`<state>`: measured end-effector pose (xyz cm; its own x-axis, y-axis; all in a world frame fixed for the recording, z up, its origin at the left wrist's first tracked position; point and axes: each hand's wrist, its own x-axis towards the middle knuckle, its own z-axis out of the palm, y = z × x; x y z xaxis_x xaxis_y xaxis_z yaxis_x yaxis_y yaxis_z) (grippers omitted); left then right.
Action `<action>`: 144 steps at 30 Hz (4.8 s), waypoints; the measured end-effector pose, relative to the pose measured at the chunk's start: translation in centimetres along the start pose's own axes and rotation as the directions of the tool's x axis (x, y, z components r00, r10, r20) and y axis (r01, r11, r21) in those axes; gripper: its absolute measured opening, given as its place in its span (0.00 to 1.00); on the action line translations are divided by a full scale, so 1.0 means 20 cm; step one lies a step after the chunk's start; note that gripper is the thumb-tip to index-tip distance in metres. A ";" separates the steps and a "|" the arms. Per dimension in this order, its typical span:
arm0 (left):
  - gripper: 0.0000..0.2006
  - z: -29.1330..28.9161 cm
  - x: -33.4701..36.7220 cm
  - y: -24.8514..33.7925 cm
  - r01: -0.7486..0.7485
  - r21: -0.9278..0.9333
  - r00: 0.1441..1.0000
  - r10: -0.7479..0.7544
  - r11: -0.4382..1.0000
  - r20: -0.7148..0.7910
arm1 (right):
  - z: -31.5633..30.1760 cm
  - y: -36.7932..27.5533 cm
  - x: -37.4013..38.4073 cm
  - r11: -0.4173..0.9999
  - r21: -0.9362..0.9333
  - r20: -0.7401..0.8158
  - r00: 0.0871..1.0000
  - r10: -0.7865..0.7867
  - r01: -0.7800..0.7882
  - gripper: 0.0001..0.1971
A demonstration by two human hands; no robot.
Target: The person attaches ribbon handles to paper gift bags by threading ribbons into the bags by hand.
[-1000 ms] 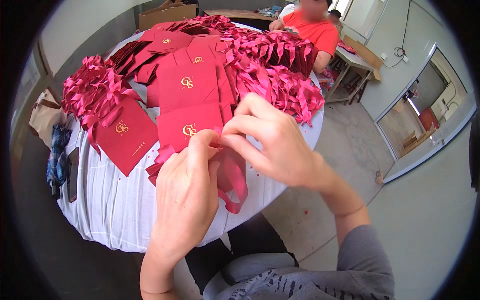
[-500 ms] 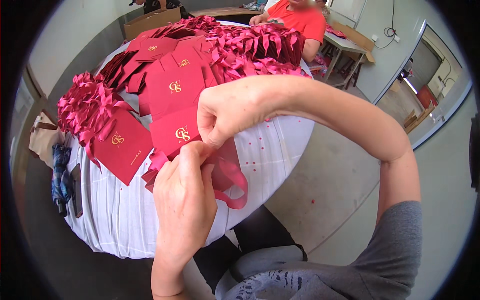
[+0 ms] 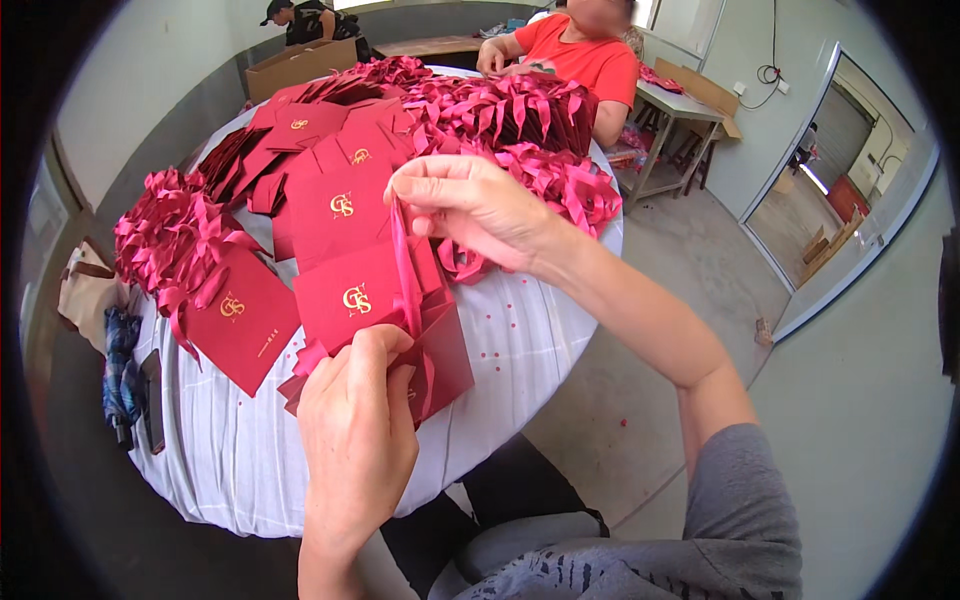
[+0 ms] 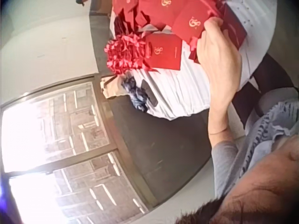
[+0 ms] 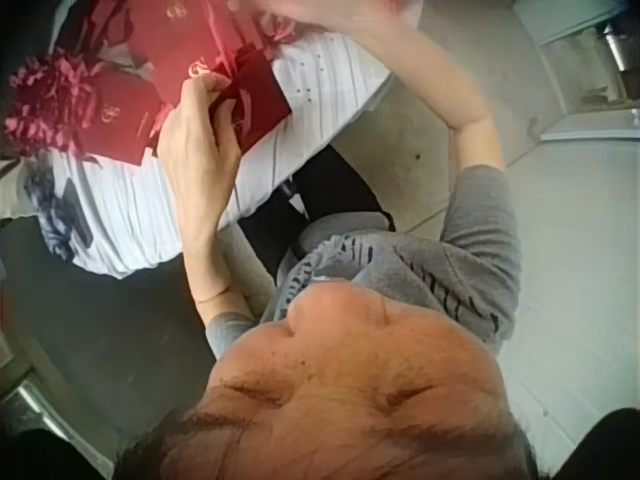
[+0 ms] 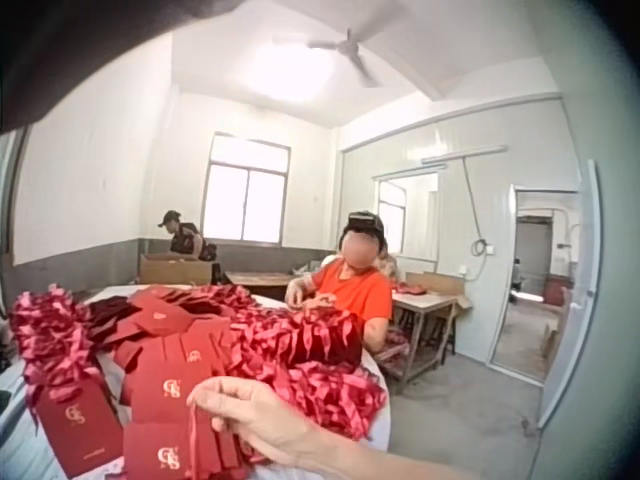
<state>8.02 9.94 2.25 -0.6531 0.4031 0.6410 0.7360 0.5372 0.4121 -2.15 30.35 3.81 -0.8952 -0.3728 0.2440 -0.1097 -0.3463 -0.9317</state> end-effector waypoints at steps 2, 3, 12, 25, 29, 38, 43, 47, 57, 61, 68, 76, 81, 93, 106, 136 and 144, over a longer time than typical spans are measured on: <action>0.11 -0.01 0.00 0.02 0.045 -0.004 0.999 -0.045 0.999 0.030 | -0.02 0.08 -0.01 0.973 0.224 0.197 0.980 0.005 -0.050 0.14; 0.12 -0.02 0.00 0.02 0.094 -0.012 0.993 -0.093 0.995 0.070 | -0.01 0.08 -0.04 0.964 0.216 0.260 0.961 0.096 -0.155 0.17; 0.11 -0.03 0.01 0.01 0.098 -0.010 0.992 -0.097 0.995 0.082 | 0.02 0.02 -0.11 0.947 -0.309 0.414 0.885 0.213 -0.084 0.15; 0.14 -0.01 0.00 0.04 -0.066 0.097 0.998 0.064 0.993 0.023 | 0.13 0.07 -0.12 0.899 -0.402 0.233 0.969 -0.083 0.174 0.06; 0.08 0.03 0.00 0.02 -0.067 0.147 0.996 0.076 0.987 -0.051 | 0.17 0.06 -0.14 0.937 -0.345 0.062 0.997 -0.037 0.056 0.10; 0.06 0.06 -0.01 0.01 -0.052 0.145 0.994 0.066 0.988 -0.092 | 0.13 0.05 -0.20 0.754 -0.645 0.184 0.983 -0.006 0.125 0.10; 0.07 0.04 -0.01 0.02 0.025 0.143 0.999 -0.020 0.989 -0.039 | 0.28 0.20 -0.22 0.729 -0.605 -0.014 0.910 -0.413 0.322 0.15; 0.07 0.06 -0.01 0.00 0.003 0.159 0.999 0.002 0.987 -0.033 | 0.31 0.23 -0.24 0.693 -0.658 -0.059 0.897 -0.437 0.294 0.06; 0.08 0.10 -0.04 -0.03 -0.060 0.215 0.984 0.094 0.975 -0.152 | 0.29 0.23 -0.23 0.880 -0.401 -0.077 0.949 -0.307 0.253 0.05; 0.08 0.07 -0.03 0.02 -0.012 0.186 0.997 0.025 0.983 -0.069 | 0.23 0.16 -0.26 0.922 -0.332 0.061 0.980 -0.190 0.199 0.05; 0.11 0.00 -0.05 -0.03 0.107 -0.123 0.982 -0.124 0.987 -0.141 | 0.31 0.25 -0.27 0.750 -0.557 -0.015 0.899 -0.438 0.356 0.05; 0.03 -0.26 -0.05 -0.19 0.195 -0.130 0.960 -0.217 0.972 -0.178 | 0.27 0.19 -0.22 0.735 -0.591 -0.056 0.892 -0.449 0.333 0.05; 0.07 -0.25 -0.03 -0.28 0.246 -0.216 0.961 -0.266 0.945 -0.071 | 0.28 0.17 -0.19 0.725 -0.621 -0.047 0.909 -0.414 0.298 0.05; 0.15 -0.20 0.06 -0.32 0.332 -0.249 0.940 -0.297 0.910 0.170 | 0.28 0.22 -0.25 0.565 -0.741 -0.003 0.839 -0.544 0.364 0.05; 0.19 -0.36 0.14 -0.34 -0.123 -0.176 0.902 0.184 0.977 0.392 | 0.26 0.24 -0.22 0.589 -0.682 0.037 0.825 -0.564 0.434 0.07; 0.03 -0.45 0.13 -0.13 -0.587 0.330 0.771 0.386 0.739 0.507 | 0.27 0.27 -0.22 0.309 -0.799 0.181 0.697 -0.694 0.515 0.06; 0.11 -0.61 0.26 -0.19 -0.470 0.229 0.719 0.219 0.853 0.659 | 0.32 0.27 -0.24 0.291 -0.830 0.191 0.732 -0.654 0.476 0.10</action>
<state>3.99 0.99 11.82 -0.4259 0.8961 0.1248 0.8935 0.4383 -0.0980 4.29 24.71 -0.57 -0.5014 -0.2111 0.8391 -0.8167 0.4357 -0.3785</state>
